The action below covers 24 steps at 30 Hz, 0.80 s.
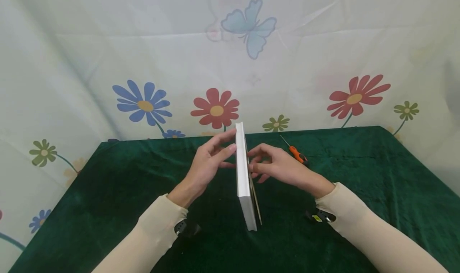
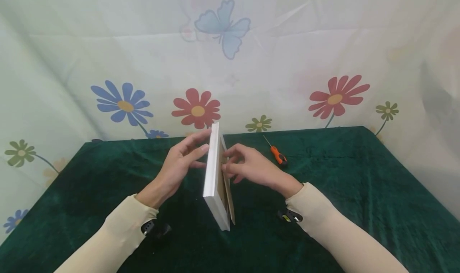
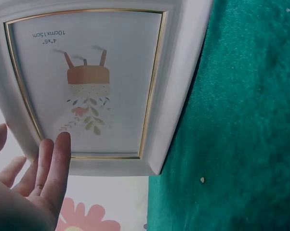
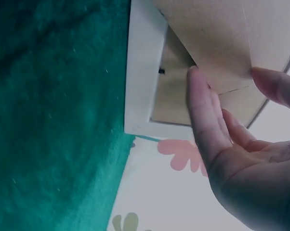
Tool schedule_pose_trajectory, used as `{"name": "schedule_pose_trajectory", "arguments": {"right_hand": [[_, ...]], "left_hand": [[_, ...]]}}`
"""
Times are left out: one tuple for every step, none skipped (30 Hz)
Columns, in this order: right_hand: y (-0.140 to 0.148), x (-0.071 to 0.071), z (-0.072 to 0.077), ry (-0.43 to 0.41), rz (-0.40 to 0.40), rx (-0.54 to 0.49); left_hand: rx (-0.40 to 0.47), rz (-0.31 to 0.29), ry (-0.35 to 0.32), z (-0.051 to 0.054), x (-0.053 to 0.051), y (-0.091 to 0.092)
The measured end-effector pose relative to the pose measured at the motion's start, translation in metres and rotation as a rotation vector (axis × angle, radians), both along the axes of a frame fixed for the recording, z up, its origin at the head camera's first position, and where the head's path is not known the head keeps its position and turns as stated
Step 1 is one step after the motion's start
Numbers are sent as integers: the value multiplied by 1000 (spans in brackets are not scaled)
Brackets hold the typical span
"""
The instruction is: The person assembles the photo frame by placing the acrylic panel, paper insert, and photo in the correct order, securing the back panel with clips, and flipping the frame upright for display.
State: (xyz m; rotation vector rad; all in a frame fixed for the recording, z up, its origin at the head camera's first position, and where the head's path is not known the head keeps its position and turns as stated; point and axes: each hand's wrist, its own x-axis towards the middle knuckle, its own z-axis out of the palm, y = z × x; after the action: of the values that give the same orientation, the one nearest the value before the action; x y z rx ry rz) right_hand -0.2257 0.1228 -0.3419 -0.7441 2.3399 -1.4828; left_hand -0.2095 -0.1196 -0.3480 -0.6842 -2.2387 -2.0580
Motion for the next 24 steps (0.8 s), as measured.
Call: {"name": "schedule_pose_trajectory", "arguments": {"right_hand": [[0, 0, 2, 13, -10, -2], [1, 1, 4, 25, -22, -8], [1, 1, 6, 34, -38, -20], [2, 2, 8, 37, -56, -42], [2, 3, 11, 39, -74, -65], [3, 3, 13, 38, -88, -91], [4, 4, 15, 33, -102, -116], [4, 5, 17, 29, -114, -138], [4, 6, 19, 27, -122, -155], [5, 7, 21, 28, -127, -169], [5, 7, 23, 33, -129, -174], [5, 8, 24, 37, -130, -177], [5, 8, 25, 43, -128, -174], [5, 9, 26, 51, -128, -162], [5, 10, 27, 60, -131, -145], [5, 10, 27, 69, -134, -127], [5, 10, 28, 77, -133, -108], [5, 11, 28, 82, -133, -89], [5, 11, 28, 87, -134, -70], [5, 11, 28, 89, -136, -55], [5, 11, 29, 89, -137, -44], [6, 11, 29, 90, -135, -38], [6, 11, 29, 90, -135, -33], [7, 11, 30, 91, -136, -29]], "left_hand": [[-3, -6, -1, 0, 0, 1], [-6, -11, -3, 0, 0, 1], [-10, -16, -6, 0, 1, 2], [-16, -19, -10, 0, 1, 3], [-25, -17, -12, -1, 1, 3], [-32, -15, -16, -2, 2, 4], [-39, -12, -19, -3, 2, 4], [-47, -8, -20, -4, 2, 5], [-57, -5, -18, -6, 2, 5], [-69, -2, -13, -7, 2, 5], [-84, -1, -5, -7, 2, 6], [-98, -3, 4, -8, 3, 6], [-113, -5, 14, -8, 4, 7], [-127, -9, 24, -9, 4, 8], [-140, -14, 33, -9, 4, 8], [-152, -17, 40, -9, 5, 9], [-160, -19, 47, -9, 5, 10], [-164, -19, 49, -9, 6, 10], [-169, -16, 51, -10, 6, 10], [-170, -12, 51, -10, 6, 11], [-173, -9, 51, -11, 6, 11], [-175, -7, 50, -12, 5, 12], [-178, -5, 49, -13, 5, 12], [-185, -1, 45, -14, 5, 13]]}}
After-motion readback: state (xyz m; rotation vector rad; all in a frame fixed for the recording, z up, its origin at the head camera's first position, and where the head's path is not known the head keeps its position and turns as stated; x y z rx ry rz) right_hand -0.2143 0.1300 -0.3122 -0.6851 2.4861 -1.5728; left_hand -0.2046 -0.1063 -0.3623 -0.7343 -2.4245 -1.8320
